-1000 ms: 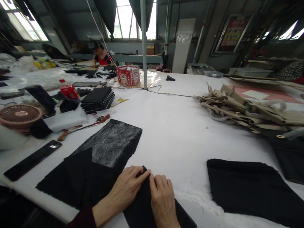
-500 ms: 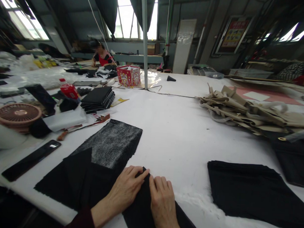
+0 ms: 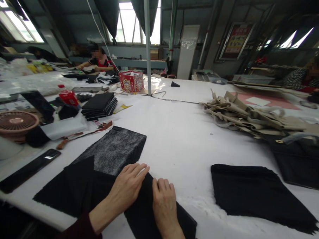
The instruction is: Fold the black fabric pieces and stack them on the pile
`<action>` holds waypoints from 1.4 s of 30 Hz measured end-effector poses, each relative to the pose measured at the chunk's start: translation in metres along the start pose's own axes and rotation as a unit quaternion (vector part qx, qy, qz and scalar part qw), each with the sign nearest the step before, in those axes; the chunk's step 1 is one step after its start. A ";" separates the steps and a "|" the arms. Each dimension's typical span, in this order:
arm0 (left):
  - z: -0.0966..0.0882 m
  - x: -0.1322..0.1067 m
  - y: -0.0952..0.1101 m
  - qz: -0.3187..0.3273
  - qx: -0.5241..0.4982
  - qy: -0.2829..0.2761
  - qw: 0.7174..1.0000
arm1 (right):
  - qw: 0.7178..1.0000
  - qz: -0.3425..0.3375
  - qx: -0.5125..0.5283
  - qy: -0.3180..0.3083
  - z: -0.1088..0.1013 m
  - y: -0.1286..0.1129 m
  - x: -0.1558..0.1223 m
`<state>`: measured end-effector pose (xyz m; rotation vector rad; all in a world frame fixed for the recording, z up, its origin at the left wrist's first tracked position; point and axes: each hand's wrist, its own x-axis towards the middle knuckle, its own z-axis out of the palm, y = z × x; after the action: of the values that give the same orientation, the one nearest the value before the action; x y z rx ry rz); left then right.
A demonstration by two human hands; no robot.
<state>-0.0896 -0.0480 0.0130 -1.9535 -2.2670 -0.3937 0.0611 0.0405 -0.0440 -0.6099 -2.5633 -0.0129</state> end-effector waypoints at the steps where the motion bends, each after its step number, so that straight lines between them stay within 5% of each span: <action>1: 0.001 0.001 0.002 0.019 -0.002 -0.020 1.000 | 1.000 0.005 -0.003 -0.002 0.001 -0.002 0.003; 5: 0.014 0.000 0.003 0.055 0.012 -0.071 0.996 | 1.000 0.022 0.002 -0.007 0.000 -0.005 0.008; 17: 0.018 -0.009 -0.004 0.101 0.073 -0.081 0.989 | 0.996 0.039 0.081 -0.026 -0.014 0.007 -0.010; 42: 0.021 -0.007 0.015 0.182 0.111 -0.094 0.973 | 0.999 0.030 0.027 -0.017 -0.035 0.024 -0.047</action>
<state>-0.0724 -0.0466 -0.0072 -2.2970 -1.8849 0.0846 0.1238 0.0378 -0.0383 -0.6716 -2.5684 0.0882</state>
